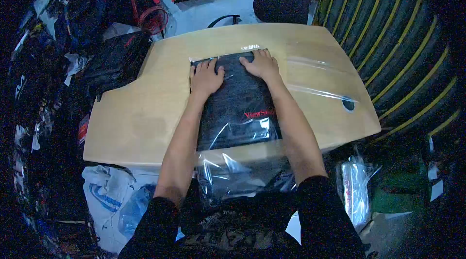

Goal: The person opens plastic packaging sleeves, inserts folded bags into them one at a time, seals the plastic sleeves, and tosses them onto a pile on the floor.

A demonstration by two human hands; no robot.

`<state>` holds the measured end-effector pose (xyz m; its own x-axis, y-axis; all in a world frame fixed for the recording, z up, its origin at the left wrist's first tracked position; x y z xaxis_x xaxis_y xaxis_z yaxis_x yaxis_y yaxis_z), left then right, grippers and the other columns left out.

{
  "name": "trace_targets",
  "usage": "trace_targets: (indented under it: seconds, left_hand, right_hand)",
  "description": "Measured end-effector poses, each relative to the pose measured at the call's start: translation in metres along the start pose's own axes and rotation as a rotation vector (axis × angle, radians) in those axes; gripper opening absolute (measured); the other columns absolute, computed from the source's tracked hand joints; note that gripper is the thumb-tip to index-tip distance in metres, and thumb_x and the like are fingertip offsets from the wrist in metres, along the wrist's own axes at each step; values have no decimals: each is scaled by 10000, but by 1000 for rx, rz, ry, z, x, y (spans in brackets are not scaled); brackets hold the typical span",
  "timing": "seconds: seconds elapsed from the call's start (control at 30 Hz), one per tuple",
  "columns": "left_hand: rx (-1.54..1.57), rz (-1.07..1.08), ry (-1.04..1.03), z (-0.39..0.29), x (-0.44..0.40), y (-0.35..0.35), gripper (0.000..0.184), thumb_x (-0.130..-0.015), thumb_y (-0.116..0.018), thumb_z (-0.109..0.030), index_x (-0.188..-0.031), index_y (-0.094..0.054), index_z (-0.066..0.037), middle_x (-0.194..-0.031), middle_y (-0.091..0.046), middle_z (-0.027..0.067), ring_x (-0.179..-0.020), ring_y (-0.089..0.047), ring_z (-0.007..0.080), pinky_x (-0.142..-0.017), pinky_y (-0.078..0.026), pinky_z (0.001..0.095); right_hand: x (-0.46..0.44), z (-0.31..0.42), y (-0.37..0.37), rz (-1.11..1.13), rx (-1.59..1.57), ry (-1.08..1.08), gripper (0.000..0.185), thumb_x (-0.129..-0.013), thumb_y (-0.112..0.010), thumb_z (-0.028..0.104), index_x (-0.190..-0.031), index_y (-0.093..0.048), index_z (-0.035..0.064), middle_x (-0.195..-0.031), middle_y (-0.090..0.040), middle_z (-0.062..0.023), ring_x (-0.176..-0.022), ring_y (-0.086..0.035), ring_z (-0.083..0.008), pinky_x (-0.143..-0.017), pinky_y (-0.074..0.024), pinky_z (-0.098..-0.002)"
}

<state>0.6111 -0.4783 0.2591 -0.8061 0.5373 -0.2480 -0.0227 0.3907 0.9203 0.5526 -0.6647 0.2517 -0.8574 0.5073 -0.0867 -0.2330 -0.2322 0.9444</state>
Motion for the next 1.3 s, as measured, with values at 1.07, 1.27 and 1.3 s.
trace_targets:
  seconds: [1.07,1.27,1.3]
  left_hand:
    - [1292,375,578,50,362,7,132,-865,-645,-81,-952,-659,17,-792,-678,87,-691,-628,141,-632,-482,250]
    - [1310,621,474,64,370,5,315,-816,-703,-92,-1088,-610,34,-963,-666,136,-846,-643,178,-734,-513,288]
    - [1348,638,452,57,366,8,365,-817,-708,-120,-1127,-591,35,-1000,-659,155,-881,-647,200,-750,-516,304]
  right_hand:
    - [377,-106,-6,57,-960,-359,155,-888,-631,163,-926,-633,13,-661,-588,7,-583,-520,-49,-559,-407,-194]
    - [409,-127,-9,409,-1018,-259,223,-882,-637,205,-974,-630,2,-737,-644,-46,-687,-611,-109,-638,-482,-240]
    - [403,-128,-2,327,-1088,-281,238,-890,-625,219,-981,-629,0,-745,-649,-49,-701,-616,-114,-658,-484,-245]
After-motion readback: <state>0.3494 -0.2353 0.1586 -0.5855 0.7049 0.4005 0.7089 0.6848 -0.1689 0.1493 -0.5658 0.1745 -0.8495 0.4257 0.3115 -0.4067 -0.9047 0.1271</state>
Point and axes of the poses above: each hand's wrist, its own x-axis away from the middle knuckle, its own y-axis out of the back of the hand, z = x × y, the point moved 10 cm from there along -x, towards the middle knuckle
